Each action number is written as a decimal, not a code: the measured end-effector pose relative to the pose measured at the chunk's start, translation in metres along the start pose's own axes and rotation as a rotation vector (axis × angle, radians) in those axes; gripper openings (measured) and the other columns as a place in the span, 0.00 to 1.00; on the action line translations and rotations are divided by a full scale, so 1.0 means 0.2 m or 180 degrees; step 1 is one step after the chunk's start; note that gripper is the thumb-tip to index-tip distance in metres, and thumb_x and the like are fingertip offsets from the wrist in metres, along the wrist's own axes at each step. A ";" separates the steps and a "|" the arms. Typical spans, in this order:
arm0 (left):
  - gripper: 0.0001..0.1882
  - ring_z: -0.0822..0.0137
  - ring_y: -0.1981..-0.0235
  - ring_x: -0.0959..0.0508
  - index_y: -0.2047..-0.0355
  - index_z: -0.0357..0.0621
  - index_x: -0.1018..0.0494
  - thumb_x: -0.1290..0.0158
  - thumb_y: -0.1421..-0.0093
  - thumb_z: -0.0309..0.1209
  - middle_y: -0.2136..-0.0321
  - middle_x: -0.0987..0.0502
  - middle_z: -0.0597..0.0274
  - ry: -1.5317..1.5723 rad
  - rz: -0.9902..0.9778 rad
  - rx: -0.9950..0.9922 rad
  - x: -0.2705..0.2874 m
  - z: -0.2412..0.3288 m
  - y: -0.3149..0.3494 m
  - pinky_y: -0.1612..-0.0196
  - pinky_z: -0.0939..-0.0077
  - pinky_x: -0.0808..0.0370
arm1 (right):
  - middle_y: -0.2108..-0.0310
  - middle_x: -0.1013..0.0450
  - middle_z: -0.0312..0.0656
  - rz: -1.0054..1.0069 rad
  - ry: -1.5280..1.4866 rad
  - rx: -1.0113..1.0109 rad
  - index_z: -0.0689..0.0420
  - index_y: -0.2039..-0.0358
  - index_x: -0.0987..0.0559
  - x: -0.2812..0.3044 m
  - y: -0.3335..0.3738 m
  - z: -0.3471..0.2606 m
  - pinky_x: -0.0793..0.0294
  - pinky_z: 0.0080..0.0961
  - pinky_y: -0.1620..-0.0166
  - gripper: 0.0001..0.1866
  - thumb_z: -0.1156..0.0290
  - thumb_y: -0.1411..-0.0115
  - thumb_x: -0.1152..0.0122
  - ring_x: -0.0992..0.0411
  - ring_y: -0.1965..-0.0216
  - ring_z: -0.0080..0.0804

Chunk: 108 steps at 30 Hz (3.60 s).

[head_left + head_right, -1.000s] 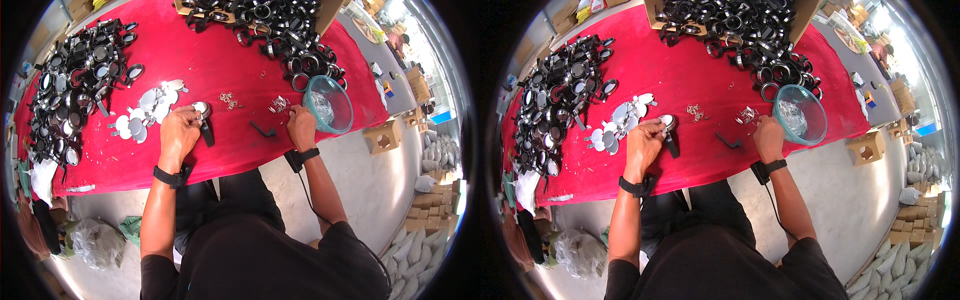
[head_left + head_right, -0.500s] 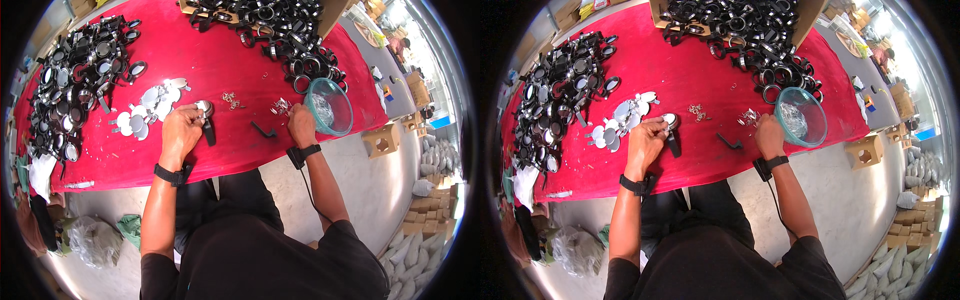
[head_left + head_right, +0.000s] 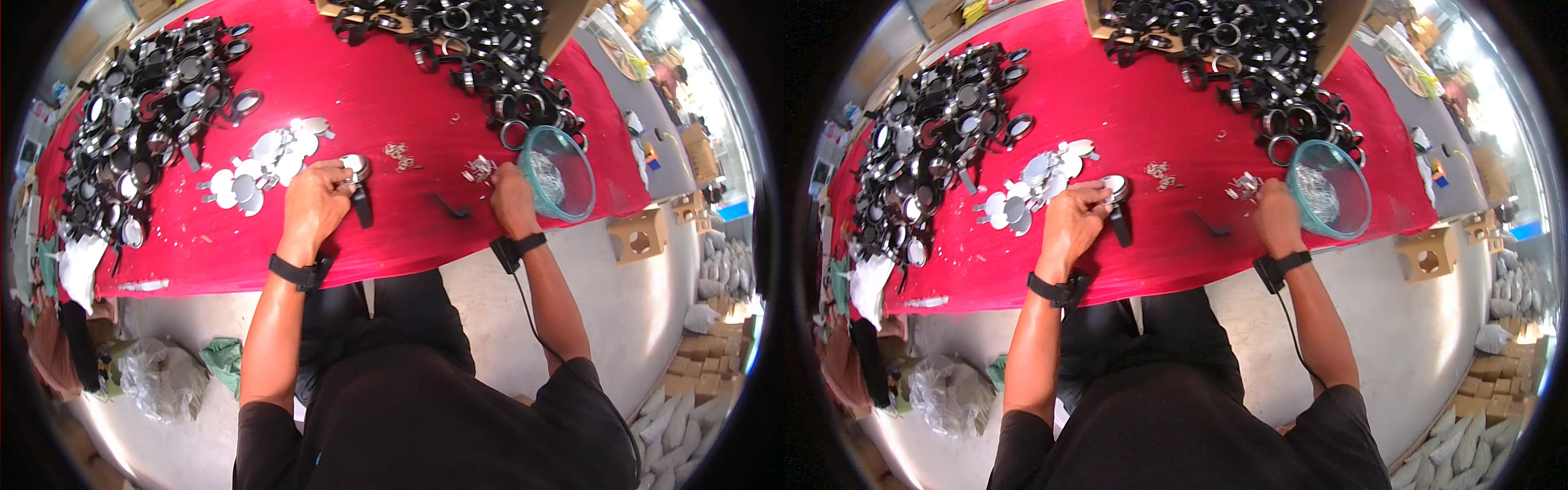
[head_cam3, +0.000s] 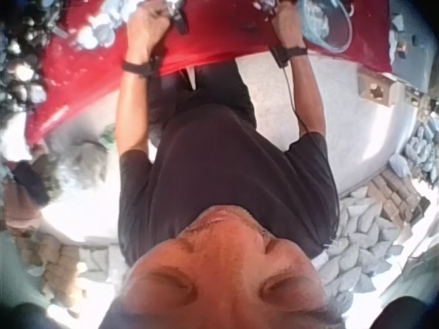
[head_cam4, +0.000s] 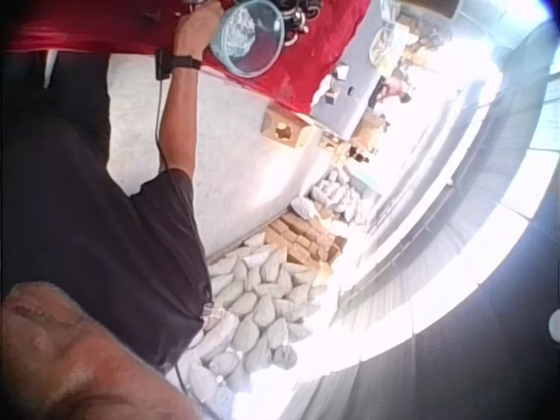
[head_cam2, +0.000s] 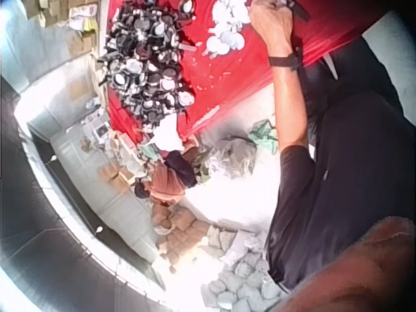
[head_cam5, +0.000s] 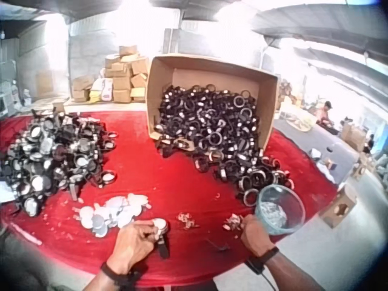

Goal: Assemble small plastic and metal components, including rings and circular bases.

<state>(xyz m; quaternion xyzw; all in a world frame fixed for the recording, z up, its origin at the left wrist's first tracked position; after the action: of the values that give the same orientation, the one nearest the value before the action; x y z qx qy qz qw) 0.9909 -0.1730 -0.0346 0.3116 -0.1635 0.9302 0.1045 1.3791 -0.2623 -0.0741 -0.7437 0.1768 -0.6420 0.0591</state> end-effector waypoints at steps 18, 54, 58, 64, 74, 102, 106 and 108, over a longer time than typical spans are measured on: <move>0.14 0.49 0.52 0.11 0.54 0.39 0.10 0.35 0.41 0.25 0.51 0.11 0.45 -0.0400 -0.0047 -0.0079 0.00 0.07 0.00 0.46 0.61 0.15 | 0.68 0.19 0.37 -0.0777 -0.4905 -0.1739 0.62 0.55 0.16 -0.35 0.05 -1.04 0.27 0.21 0.73 0.08 0.69 0.24 0.35 0.25 0.75 0.19; 0.13 0.47 0.51 0.12 0.56 0.42 0.10 0.34 0.41 0.27 0.50 0.11 0.51 -0.0454 -0.0062 0.0111 -0.01 0.09 -0.01 0.46 0.58 0.16 | 0.74 0.24 0.31 -0.0532 -0.5232 -0.1712 0.61 0.55 0.13 -0.38 0.09 -1.09 0.28 0.21 0.72 0.06 0.73 0.27 0.34 0.29 0.75 0.17; 0.13 0.46 0.51 0.12 0.56 0.42 0.10 0.34 0.41 0.27 0.50 0.11 0.50 -0.0444 -0.0086 0.0159 -0.02 0.08 0.00 0.46 0.59 0.16 | 0.73 0.24 0.30 -0.0574 -0.5391 -0.1790 0.61 0.52 0.13 -0.38 0.10 -1.08 0.27 0.20 0.71 0.07 0.76 0.27 0.34 0.29 0.74 0.16; 0.13 0.46 0.51 0.12 0.56 0.40 0.10 0.34 0.41 0.26 0.50 0.11 0.48 -0.0369 -0.0082 0.0156 -0.01 0.08 0.00 0.46 0.58 0.16 | 0.68 0.20 0.32 -0.0634 -0.5424 -0.1859 0.64 0.46 0.14 -0.34 0.08 -1.09 0.26 0.19 0.69 0.12 0.78 0.28 0.33 0.29 0.72 0.15; 0.14 0.47 0.51 0.12 0.55 0.39 0.10 0.34 0.41 0.25 0.49 0.11 0.48 -0.0270 -0.0106 0.0246 -0.02 0.08 0.00 0.46 0.59 0.16 | 0.65 0.19 0.34 -0.0779 -0.5387 -0.2012 0.66 0.45 0.15 -0.35 0.07 -1.11 0.27 0.18 0.67 0.13 0.79 0.29 0.32 0.29 0.70 0.16; 0.17 0.53 0.51 0.11 0.51 0.39 0.11 0.34 0.40 0.22 0.48 0.11 0.47 -0.0245 -0.0028 0.0150 -0.02 0.06 0.01 0.48 0.65 0.15 | 0.72 0.23 0.30 0.0121 -0.3680 -0.1122 0.62 0.54 0.14 -0.34 0.05 -1.10 0.28 0.24 0.68 0.06 0.74 0.26 0.34 0.30 0.72 0.17; 0.17 0.58 0.50 0.12 0.50 0.39 0.11 0.34 0.40 0.21 0.46 0.12 0.50 0.0110 0.0009 0.0276 -0.04 -0.01 0.02 0.48 0.66 0.16 | 0.69 0.16 0.45 -0.0098 -0.4029 -0.1265 0.61 0.56 0.13 -0.36 0.07 -1.09 0.20 0.36 0.61 0.07 0.71 0.29 0.33 0.18 0.68 0.34; 0.17 0.59 0.50 0.12 0.49 0.39 0.11 0.33 0.40 0.21 0.46 0.12 0.50 0.0335 0.0033 0.0370 -0.04 -0.04 0.03 0.47 0.67 0.17 | 0.74 0.18 0.41 -0.0375 -0.4493 -0.1814 0.61 0.57 0.13 -0.42 0.10 -1.08 0.22 0.33 0.65 0.07 0.71 0.29 0.32 0.21 0.72 0.27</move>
<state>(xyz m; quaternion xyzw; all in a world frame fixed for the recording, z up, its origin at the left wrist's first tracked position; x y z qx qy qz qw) 0.9909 -0.1756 -0.0477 0.2671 -0.1050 0.9537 0.0898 1.1557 -0.2217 -0.1219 -0.9724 0.2160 0.0540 -0.0704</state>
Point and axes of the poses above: each hand's wrist, its own y-axis away from the middle knuckle, its own x-axis out of the back of the hand, z = x × y, the point moved 9 cm from there along -y, towards the middle knuckle
